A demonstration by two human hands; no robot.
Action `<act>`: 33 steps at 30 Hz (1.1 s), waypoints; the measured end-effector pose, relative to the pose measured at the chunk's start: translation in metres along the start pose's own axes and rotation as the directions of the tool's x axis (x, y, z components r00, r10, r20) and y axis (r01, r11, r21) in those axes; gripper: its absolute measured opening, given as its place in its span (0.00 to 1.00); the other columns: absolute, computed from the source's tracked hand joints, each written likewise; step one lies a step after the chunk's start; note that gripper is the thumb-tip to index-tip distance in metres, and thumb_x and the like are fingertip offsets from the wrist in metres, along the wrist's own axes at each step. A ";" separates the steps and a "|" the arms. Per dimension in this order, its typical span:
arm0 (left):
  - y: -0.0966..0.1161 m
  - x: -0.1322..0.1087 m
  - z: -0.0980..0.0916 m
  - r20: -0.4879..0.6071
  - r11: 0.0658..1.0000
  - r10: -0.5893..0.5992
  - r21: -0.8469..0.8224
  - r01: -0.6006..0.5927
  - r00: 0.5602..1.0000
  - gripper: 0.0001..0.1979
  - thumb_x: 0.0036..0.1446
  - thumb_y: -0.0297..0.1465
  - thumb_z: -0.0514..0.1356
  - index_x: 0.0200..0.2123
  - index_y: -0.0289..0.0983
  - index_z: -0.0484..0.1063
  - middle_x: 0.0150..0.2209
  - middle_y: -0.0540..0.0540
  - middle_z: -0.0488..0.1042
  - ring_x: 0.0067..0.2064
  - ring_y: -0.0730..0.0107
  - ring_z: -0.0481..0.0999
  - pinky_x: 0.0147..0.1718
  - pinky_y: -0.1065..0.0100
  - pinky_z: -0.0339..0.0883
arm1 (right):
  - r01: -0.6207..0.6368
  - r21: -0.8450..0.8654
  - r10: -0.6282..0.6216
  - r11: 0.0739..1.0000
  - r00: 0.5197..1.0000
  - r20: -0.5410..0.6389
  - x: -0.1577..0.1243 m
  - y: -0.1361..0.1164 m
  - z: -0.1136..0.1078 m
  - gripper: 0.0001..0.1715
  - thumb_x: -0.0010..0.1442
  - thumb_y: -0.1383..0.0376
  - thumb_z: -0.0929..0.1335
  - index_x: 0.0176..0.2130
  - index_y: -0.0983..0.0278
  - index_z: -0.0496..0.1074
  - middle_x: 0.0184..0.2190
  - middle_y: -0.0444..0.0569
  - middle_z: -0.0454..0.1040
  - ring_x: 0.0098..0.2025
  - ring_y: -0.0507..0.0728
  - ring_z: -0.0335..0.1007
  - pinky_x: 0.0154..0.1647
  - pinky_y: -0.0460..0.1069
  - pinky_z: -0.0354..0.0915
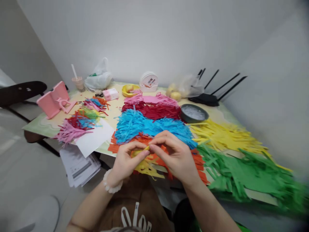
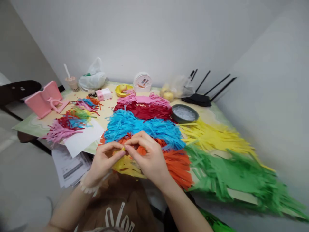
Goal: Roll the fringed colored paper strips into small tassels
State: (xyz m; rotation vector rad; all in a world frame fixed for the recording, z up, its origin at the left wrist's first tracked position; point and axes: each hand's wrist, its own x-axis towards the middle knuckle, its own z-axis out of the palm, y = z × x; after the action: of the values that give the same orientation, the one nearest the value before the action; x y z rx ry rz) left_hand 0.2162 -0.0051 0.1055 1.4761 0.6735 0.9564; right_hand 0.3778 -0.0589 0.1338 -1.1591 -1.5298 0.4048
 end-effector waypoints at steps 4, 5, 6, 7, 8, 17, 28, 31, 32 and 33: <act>-0.006 -0.007 -0.013 -0.026 0.979 -0.117 -0.169 0.111 0.993 0.12 0.53 0.38 0.69 0.33 0.35 0.78 0.32 0.45 0.82 0.34 0.67 0.81 0.37 0.70 0.73 | 0.000 0.011 0.000 1.000 1.000 -0.008 0.005 0.002 0.014 0.06 0.62 0.69 0.71 0.33 0.60 0.75 0.31 0.44 0.73 0.35 0.53 0.70 0.38 0.48 0.65; -0.007 -0.010 -0.016 -0.041 0.972 -0.134 -0.198 0.123 0.990 0.12 0.52 0.39 0.69 0.32 0.35 0.77 0.31 0.45 0.82 0.33 0.68 0.80 0.36 0.71 0.72 | 0.002 0.017 -0.002 1.000 1.000 -0.012 0.006 0.002 0.020 0.06 0.62 0.70 0.71 0.32 0.60 0.75 0.31 0.44 0.73 0.35 0.53 0.70 0.38 0.48 0.65; -0.009 -0.013 -0.018 -0.057 0.967 -0.145 -0.217 0.130 0.988 0.13 0.52 0.39 0.69 0.31 0.35 0.77 0.29 0.46 0.81 0.31 0.69 0.79 0.35 0.71 0.71 | 0.002 0.023 -0.001 1.000 1.000 -0.024 0.007 0.003 0.026 0.06 0.62 0.70 0.71 0.32 0.60 0.75 0.31 0.44 0.73 0.35 0.53 0.70 0.38 0.48 0.65; -0.011 -0.016 -0.019 -0.076 0.965 -0.153 -0.226 0.132 0.985 0.14 0.52 0.40 0.69 0.30 0.34 0.76 0.27 0.47 0.80 0.30 0.71 0.78 0.33 0.72 0.70 | -0.001 0.032 0.003 0.999 0.999 -0.045 0.008 0.003 0.033 0.07 0.62 0.70 0.70 0.32 0.60 0.74 0.31 0.44 0.72 0.35 0.53 0.69 0.38 0.48 0.65; -0.013 -0.020 -0.021 -0.101 0.965 -0.159 -0.224 0.134 0.982 0.15 0.52 0.41 0.69 0.29 0.34 0.76 0.25 0.48 0.78 0.28 0.72 0.76 0.31 0.73 0.69 | -0.003 0.046 0.007 0.999 0.998 -0.069 0.009 0.003 0.040 0.07 0.62 0.70 0.70 0.32 0.60 0.74 0.31 0.44 0.72 0.35 0.53 0.69 0.38 0.48 0.65; -0.004 -0.049 -0.186 -0.531 0.732 0.116 0.617 0.289 0.840 0.16 0.56 0.43 0.62 0.39 0.36 0.77 0.35 0.42 0.79 0.37 0.59 0.76 0.41 0.59 0.69 | -0.190 0.205 0.178 0.960 0.981 0.078 -0.019 0.028 0.065 0.14 0.64 0.62 0.69 0.50 0.56 0.75 0.38 0.46 0.75 0.38 0.54 0.73 0.41 0.48 0.70; -0.082 0.025 -0.295 -0.024 0.124 0.066 0.992 0.015 0.998 0.13 0.60 0.33 0.57 0.42 0.40 0.81 0.51 0.41 0.79 0.57 0.55 0.69 0.59 0.51 0.59 | -0.339 0.116 0.346 0.934 0.937 -0.042 -0.054 0.044 0.036 0.11 0.63 0.57 0.69 0.42 0.59 0.78 0.34 0.49 0.79 0.33 0.54 0.77 0.35 0.46 0.74; -0.084 0.042 -0.304 -0.033 0.142 0.071 0.990 0.023 0.997 0.15 0.60 0.34 0.55 0.43 0.38 0.80 0.49 0.39 0.80 0.58 0.53 0.68 0.59 0.48 0.57 | -0.357 -0.008 0.354 0.934 0.929 -0.104 -0.077 0.048 0.005 0.11 0.62 0.55 0.69 0.40 0.56 0.79 0.33 0.48 0.80 0.30 0.56 0.77 0.31 0.47 0.75; -0.078 0.047 -0.307 -0.030 0.153 0.066 0.988 0.020 0.997 0.16 0.59 0.35 0.55 0.43 0.38 0.80 0.50 0.39 0.80 0.59 0.52 0.69 0.59 0.48 0.58 | -0.377 -0.062 0.366 0.924 0.921 -0.133 -0.086 0.051 -0.010 0.11 0.61 0.54 0.70 0.39 0.55 0.79 0.33 0.48 0.81 0.31 0.58 0.78 0.31 0.49 0.75; -0.070 0.051 -0.308 -0.024 0.168 0.058 0.986 0.014 0.998 0.16 0.57 0.37 0.56 0.42 0.38 0.80 0.49 0.38 0.80 0.57 0.51 0.70 0.58 0.48 0.59 | -0.405 -0.123 0.381 0.906 0.907 -0.178 -0.097 0.055 -0.027 0.12 0.60 0.51 0.69 0.38 0.53 0.79 0.35 0.48 0.81 0.32 0.60 0.79 0.31 0.52 0.76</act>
State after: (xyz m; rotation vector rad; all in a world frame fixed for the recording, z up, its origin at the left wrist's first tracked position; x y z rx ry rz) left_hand -0.0153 0.2041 0.0363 2.6451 1.5222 0.4733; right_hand 0.4162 -0.1225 0.0467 -1.5974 -1.2086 0.4595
